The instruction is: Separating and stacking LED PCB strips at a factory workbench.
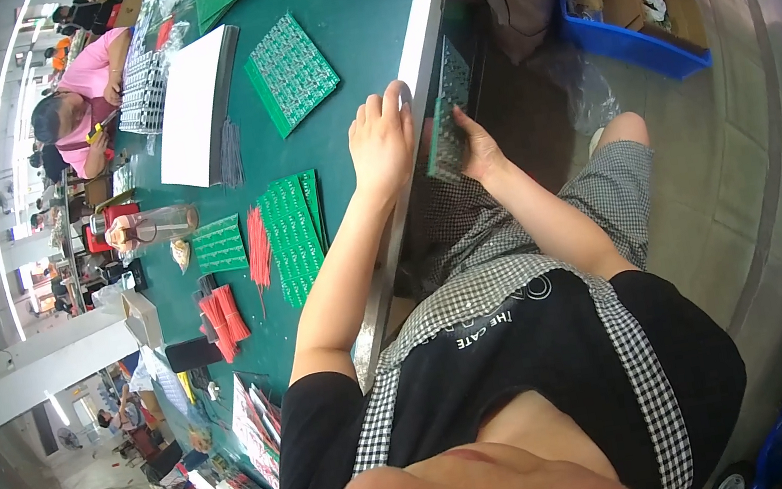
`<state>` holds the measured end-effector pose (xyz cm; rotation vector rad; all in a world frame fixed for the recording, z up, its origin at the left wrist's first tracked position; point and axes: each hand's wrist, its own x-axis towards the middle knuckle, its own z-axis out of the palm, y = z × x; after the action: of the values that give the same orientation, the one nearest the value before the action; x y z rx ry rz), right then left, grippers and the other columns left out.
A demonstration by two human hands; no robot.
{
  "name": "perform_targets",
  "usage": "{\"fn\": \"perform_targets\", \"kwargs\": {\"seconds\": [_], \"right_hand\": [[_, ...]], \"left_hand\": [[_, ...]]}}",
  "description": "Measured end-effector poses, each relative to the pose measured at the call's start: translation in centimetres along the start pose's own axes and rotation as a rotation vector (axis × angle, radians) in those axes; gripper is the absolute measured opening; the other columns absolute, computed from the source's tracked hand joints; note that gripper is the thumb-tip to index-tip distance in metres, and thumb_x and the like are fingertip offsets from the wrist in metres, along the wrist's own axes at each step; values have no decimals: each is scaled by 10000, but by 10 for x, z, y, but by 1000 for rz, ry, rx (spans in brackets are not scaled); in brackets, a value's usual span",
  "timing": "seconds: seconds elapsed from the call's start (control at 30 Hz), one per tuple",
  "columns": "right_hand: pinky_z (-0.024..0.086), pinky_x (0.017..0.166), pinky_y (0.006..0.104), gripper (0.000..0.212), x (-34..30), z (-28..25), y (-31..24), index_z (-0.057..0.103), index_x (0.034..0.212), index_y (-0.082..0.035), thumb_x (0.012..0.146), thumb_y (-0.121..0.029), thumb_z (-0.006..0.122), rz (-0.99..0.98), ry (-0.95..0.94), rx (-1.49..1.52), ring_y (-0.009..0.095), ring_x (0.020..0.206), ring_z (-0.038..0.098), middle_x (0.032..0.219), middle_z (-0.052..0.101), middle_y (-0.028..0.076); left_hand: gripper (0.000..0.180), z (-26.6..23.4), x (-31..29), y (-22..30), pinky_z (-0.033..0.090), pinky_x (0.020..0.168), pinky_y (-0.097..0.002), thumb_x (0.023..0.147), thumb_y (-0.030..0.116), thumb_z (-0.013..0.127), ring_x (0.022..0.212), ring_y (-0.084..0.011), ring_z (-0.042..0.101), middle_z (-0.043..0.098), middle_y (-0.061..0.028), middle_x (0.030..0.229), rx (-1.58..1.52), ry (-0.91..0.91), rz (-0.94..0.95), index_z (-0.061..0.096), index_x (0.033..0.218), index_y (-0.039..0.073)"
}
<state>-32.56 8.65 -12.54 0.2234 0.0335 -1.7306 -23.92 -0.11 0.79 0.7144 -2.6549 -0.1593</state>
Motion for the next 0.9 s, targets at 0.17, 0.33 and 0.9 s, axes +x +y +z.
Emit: {"fn": "perform_targets", "kwargs": {"seconds": [0.17,0.33,0.9], "right_hand": [[500,817,360,288,-46,40,-14,566,1067,-46,819,-169,647,-241,116,-352,200,895,612,1004,624,74],[491,810,314,282,-83,77,-33,558,1071,-33,813,-108,647,-405,120,-597,170,906,607,1020,620,63],[489,797,319,315,-135,123,-50,502,1144,9,859,-101,582,-517,234,-853,176,891,600,1057,594,83]], "left_hand": [[219,-3,-4,-1,401,674,-382,836,182,521,776,-255,515,489,-77,805,34,52,30,525,1037,98],[191,-24,-15,41,422,666,-427,854,210,533,753,-340,542,564,-151,776,-536,-147,-102,572,794,32],[364,-17,-75,62,478,683,-381,932,313,394,706,-278,611,619,-139,736,-538,-386,-229,583,986,7]]}}
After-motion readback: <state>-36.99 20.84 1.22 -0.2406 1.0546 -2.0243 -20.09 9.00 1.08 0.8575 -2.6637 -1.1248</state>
